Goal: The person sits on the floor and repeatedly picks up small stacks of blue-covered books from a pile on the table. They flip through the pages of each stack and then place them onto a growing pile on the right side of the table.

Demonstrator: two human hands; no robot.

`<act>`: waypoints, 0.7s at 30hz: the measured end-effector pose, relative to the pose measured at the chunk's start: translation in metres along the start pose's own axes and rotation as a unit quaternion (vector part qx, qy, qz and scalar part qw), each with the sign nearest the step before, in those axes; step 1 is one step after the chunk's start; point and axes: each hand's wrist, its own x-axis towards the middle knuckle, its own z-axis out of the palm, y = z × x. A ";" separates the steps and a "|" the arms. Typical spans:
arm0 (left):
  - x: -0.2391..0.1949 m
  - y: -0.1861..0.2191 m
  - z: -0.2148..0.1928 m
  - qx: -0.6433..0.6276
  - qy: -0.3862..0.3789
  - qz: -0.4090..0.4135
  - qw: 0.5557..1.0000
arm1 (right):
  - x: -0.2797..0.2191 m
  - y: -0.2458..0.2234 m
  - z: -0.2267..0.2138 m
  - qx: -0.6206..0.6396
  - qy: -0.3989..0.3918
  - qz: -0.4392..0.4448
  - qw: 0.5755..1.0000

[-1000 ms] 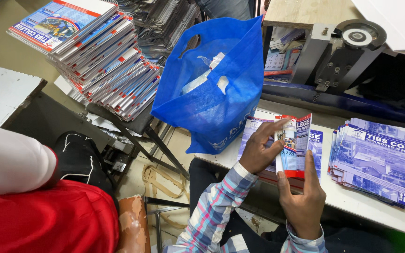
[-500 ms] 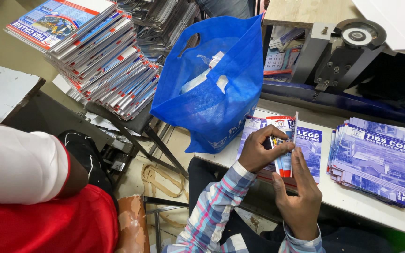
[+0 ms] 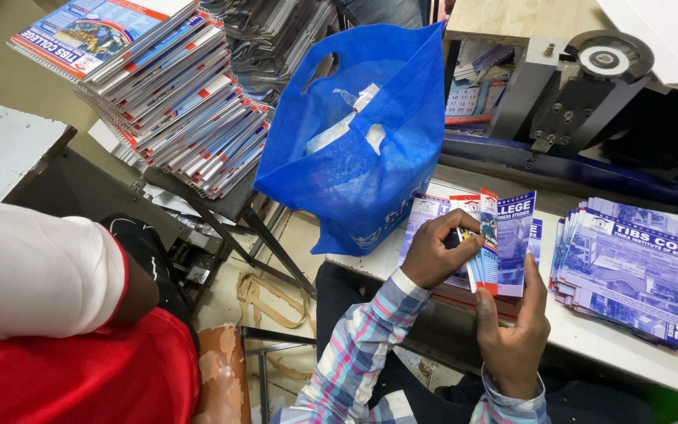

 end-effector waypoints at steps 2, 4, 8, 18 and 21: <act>0.000 -0.001 0.001 -0.001 0.001 0.002 1.000 | 0.000 0.002 -0.001 -0.001 -0.001 0.011 1.000; 0.000 -0.002 0.000 -0.002 0.002 0.005 1.000 | 0.001 0.005 0.000 -0.002 -0.002 0.022 1.000; -0.001 -0.003 0.001 -0.011 -0.001 -0.002 1.000 | 0.002 0.006 -0.001 0.016 0.007 0.027 0.999; -0.001 -0.007 0.002 0.006 0.009 0.007 1.000 | 0.006 0.073 -0.028 -0.255 0.015 -0.109 0.961; 0.000 -0.004 0.001 0.015 0.005 0.014 1.000 | 0.007 0.067 -0.023 -0.190 -0.075 -0.114 0.972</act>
